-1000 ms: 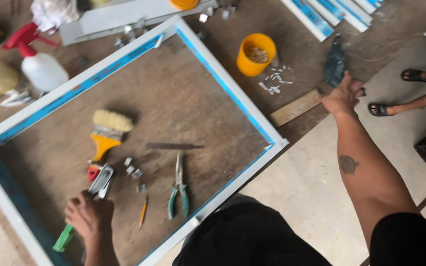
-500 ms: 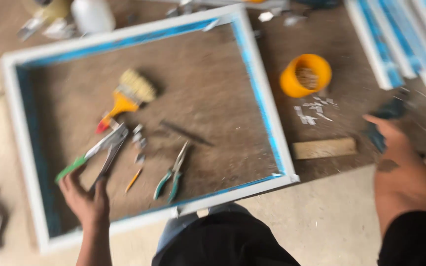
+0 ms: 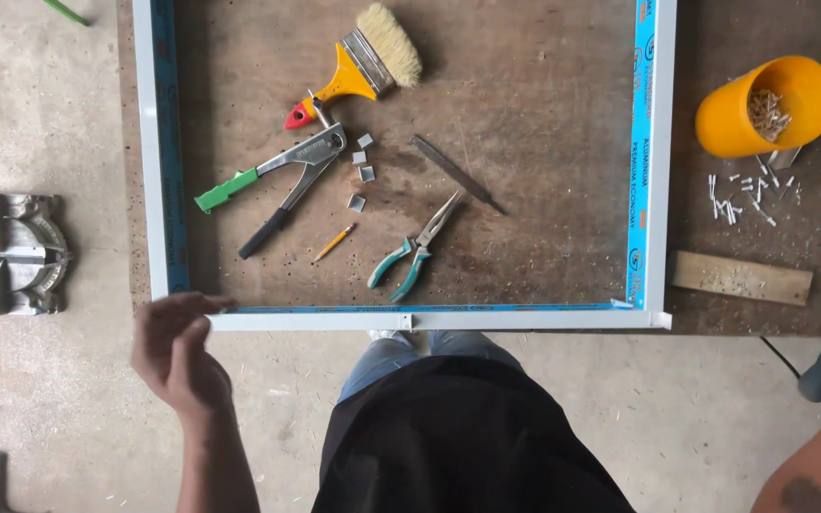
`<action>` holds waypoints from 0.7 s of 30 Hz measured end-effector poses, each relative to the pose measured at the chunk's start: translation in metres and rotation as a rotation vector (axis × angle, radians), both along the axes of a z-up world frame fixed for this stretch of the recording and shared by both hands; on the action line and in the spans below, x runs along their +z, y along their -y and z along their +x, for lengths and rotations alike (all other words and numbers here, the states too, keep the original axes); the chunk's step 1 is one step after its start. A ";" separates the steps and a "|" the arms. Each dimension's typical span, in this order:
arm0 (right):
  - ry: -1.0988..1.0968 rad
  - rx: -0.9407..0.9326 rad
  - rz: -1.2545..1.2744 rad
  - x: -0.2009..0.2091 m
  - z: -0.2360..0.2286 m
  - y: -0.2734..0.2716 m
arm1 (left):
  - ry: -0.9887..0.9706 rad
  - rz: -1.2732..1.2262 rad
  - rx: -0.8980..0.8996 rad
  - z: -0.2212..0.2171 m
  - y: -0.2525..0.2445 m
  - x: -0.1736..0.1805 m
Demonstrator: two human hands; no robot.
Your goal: The person marks a metal frame with a pencil, drills holes into it, and then uses a rivet gun to insert rivets. The person handles a pencil, a drill, and a rivet gun while working on the frame.
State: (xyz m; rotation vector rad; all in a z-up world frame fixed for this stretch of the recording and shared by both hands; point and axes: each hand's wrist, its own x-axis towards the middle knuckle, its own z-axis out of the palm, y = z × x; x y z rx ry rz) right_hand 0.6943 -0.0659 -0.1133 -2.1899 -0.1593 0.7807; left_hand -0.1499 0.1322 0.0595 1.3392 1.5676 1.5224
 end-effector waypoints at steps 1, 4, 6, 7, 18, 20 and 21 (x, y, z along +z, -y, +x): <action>-0.031 -0.030 0.039 -0.012 -0.015 0.015 | 0.081 -0.073 0.017 0.010 0.004 0.009; -0.114 -0.149 0.154 0.029 -0.110 0.048 | 0.264 -0.209 -0.160 0.028 0.026 0.001; -0.169 -0.079 0.328 0.102 -0.230 0.016 | 0.156 -0.251 -0.400 0.047 0.033 0.009; -0.230 0.018 0.506 0.150 -0.306 0.019 | 0.045 -0.281 -0.616 0.056 0.039 0.013; -0.910 0.069 0.927 0.229 -0.629 -0.041 | 0.130 0.070 -1.296 0.084 0.104 -0.006; -0.947 0.103 0.953 0.229 -0.646 -0.048 | 0.149 0.114 -1.128 0.072 0.119 -0.014; -0.881 0.177 0.911 0.225 -0.653 -0.047 | 0.154 0.150 -0.928 0.070 0.126 -0.017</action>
